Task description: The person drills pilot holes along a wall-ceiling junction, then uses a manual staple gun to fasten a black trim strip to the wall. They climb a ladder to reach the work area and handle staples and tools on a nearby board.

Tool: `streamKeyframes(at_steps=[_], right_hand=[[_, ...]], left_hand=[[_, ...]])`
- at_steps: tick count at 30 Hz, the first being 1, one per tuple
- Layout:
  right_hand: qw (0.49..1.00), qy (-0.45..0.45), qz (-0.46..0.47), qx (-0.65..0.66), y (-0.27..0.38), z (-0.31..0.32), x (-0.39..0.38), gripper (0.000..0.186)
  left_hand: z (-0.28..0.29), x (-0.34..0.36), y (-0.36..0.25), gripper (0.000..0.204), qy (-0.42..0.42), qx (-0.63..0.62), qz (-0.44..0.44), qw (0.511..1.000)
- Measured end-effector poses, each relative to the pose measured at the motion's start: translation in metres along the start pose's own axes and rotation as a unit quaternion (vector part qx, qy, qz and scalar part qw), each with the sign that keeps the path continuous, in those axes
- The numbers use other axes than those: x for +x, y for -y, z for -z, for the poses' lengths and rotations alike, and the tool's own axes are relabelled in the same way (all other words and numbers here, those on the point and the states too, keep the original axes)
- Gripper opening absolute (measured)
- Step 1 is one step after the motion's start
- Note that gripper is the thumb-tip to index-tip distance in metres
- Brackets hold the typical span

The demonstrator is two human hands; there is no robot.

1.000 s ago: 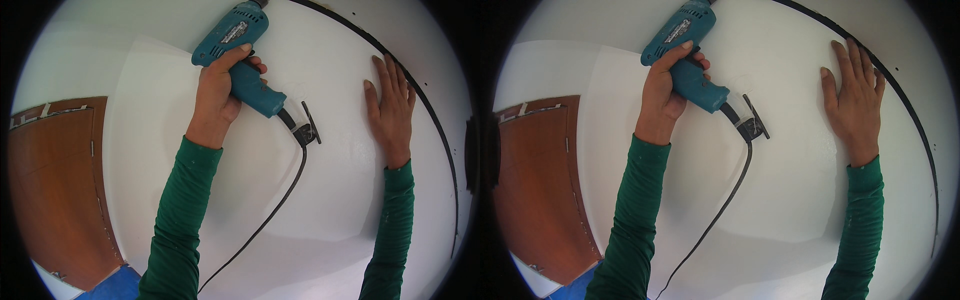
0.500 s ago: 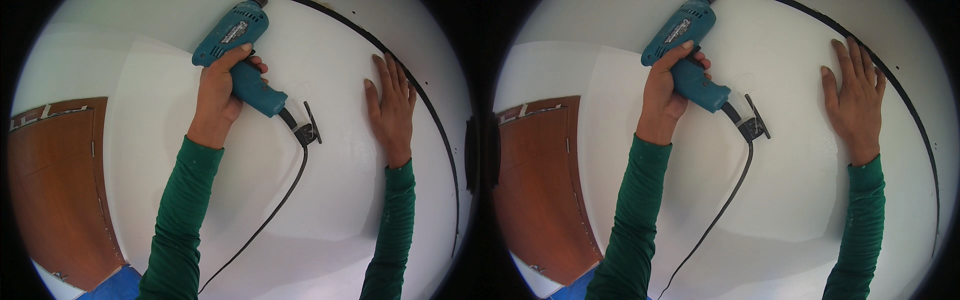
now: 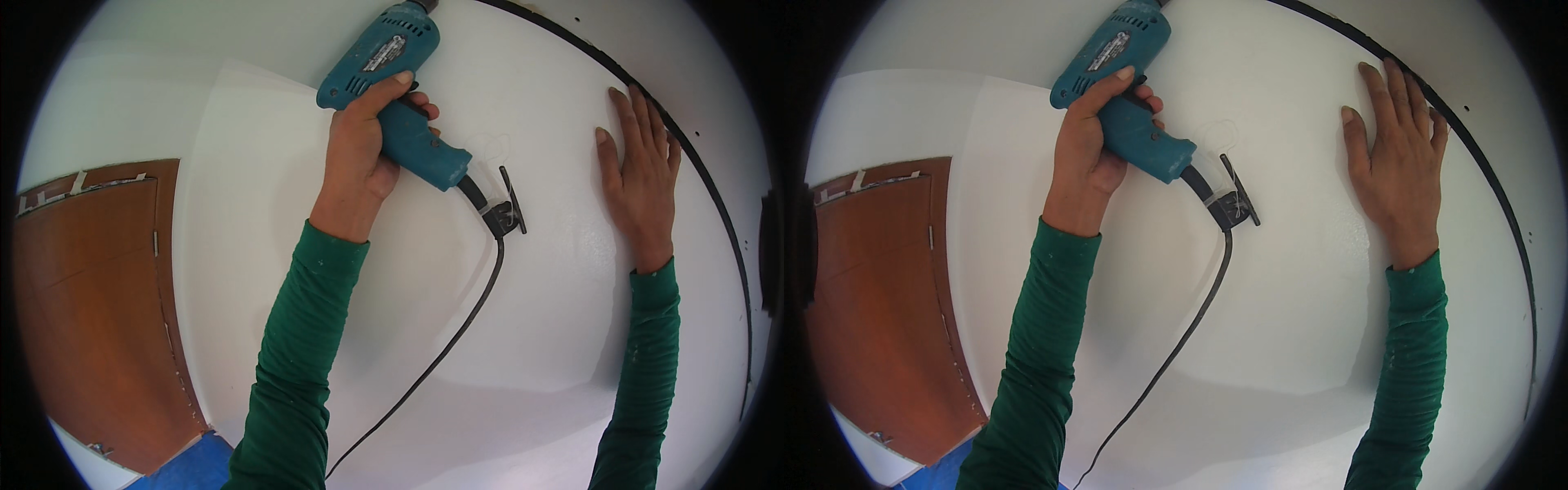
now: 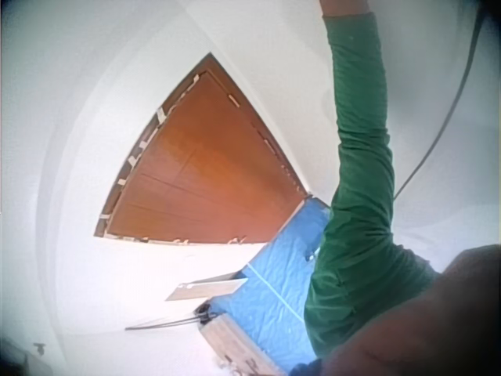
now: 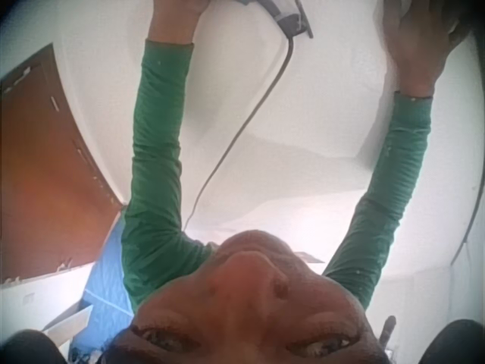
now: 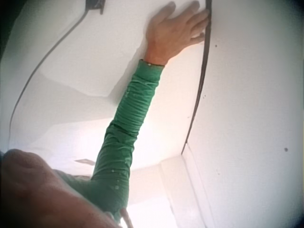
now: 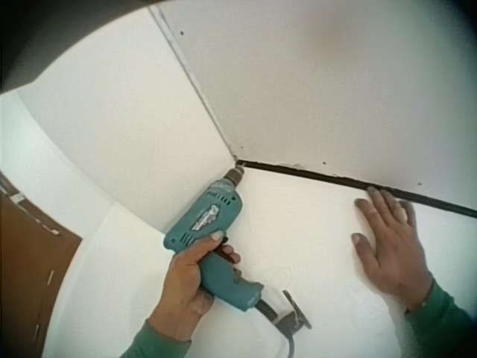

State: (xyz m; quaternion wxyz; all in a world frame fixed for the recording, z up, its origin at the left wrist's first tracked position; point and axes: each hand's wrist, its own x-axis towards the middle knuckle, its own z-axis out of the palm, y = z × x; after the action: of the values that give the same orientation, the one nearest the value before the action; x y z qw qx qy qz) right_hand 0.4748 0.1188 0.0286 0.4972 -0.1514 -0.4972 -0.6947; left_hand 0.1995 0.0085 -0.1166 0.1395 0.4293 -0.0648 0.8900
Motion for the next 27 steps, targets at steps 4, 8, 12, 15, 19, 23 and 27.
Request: streamKeyframes(at_steps=[4,8,12,15,19,23,27], right_hand=[[1.0,0.003,-0.006,0.0,-0.0004,-0.001,0.0002,0.057],[1.0,0.001,-0.005,0.003,-0.0006,-0.0015,0.0001,0.057],[1.0,-0.006,0.002,0.004,-0.001,-0.0008,-0.0003,0.056],[1.0,0.0,-0.002,0.0,-0.0013,-0.0002,0.0,0.056],[1.0,0.002,0.001,-0.002,-0.0023,-0.0006,0.0008,0.056],[1.0,-0.001,-0.002,-0.001,-0.0023,-0.0018,0.0007,0.056],[1.0,-0.003,-0.002,-0.001,-0.0026,-0.0028,0.0005,0.056]], left_hand=[[-0.0008,-0.0002,0.001,0.03,-0.002,0.003,-0.003,1.0],[-0.0007,0.0,0.0014,0.03,-0.004,-0.005,0.002,1.0],[-0.0002,0.0006,0.0011,0.029,0.006,-0.006,-0.001,1.0],[-0.0003,0.0008,0.0008,0.028,0.004,-0.005,0.003,1.0],[-0.0014,0.0009,0.0008,0.028,0.0,-0.002,0.003,1.0],[-0.0017,0.001,0.0005,0.029,0.006,-0.011,0.006,1.0],[-0.0017,0.0012,0.0005,0.03,0.001,-0.007,0.002,1.0]])
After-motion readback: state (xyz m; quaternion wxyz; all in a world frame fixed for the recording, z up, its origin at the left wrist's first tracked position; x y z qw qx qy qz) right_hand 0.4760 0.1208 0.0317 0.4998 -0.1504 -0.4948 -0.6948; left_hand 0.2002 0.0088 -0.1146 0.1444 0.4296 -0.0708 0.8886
